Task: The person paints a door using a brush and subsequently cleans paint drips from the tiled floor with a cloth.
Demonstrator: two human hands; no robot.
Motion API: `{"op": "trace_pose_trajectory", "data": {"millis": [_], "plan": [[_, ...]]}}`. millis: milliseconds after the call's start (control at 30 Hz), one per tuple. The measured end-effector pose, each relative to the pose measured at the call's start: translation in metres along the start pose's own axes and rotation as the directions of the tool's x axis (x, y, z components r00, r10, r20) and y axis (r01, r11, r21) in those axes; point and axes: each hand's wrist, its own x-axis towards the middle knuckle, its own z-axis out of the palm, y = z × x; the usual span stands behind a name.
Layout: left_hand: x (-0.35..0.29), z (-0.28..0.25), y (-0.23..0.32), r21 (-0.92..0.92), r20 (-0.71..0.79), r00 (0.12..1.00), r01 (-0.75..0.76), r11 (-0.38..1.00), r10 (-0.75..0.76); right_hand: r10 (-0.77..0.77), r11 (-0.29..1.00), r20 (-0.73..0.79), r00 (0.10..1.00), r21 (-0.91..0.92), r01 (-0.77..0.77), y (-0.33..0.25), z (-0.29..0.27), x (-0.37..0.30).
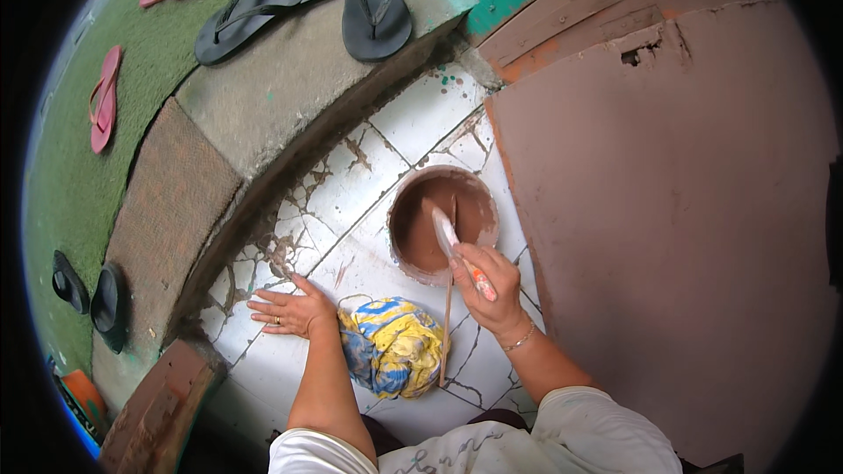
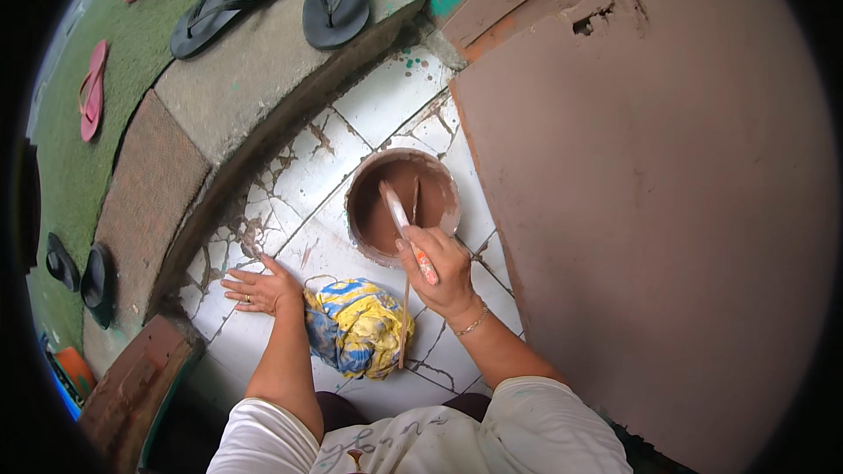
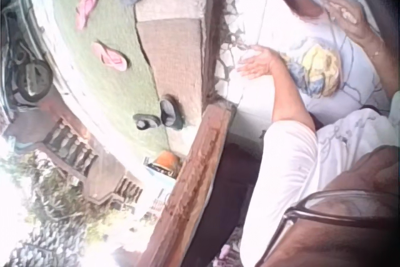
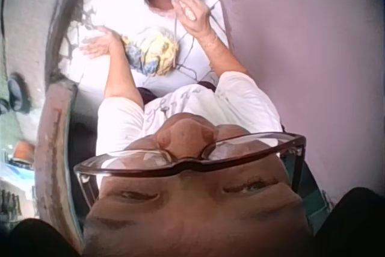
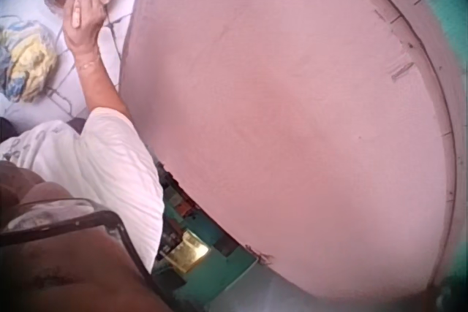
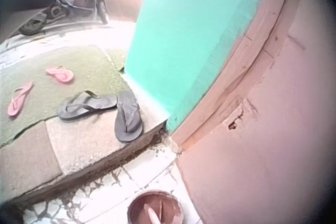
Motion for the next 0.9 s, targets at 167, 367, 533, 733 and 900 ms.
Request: {"op": "trace_pose_trajectory", "data": {"millis": [167,367,533,733,900], "plan": [[0.002,0.002,-0.001,-0.004,-0.066,0.998,-0.003,1.0,0.003,0.353,0.905,0.001,0.936,0.253,-0.341,0.004,0.004,-0.016],[0.001,-0.001,0.001,-0.057,-0.094,0.995,-0.027,0.998,0.022,0.718,0.283,0.268,0.642,0.731,-0.621,0.031,-0.025,-0.004],[0.0,0.001,-0.001,-0.069,-0.113,0.993,-0.044,0.997,0.036,0.617,0.343,0.372,0.693,0.666,-0.662,0.025,-0.037,-0.001],[0.001,-0.002,0.001,-0.059,-0.044,0.998,-0.04,0.997,0.038,0.584,0.581,0.268,0.766,0.521,-0.625,-0.001,-0.039,0.001],[0.002,0.001,-0.003,-0.047,-0.052,0.998,-0.043,0.998,0.041,0.494,0.772,0.182,0.85,0.359,-0.525,-0.004,-0.049,0.003]]}}
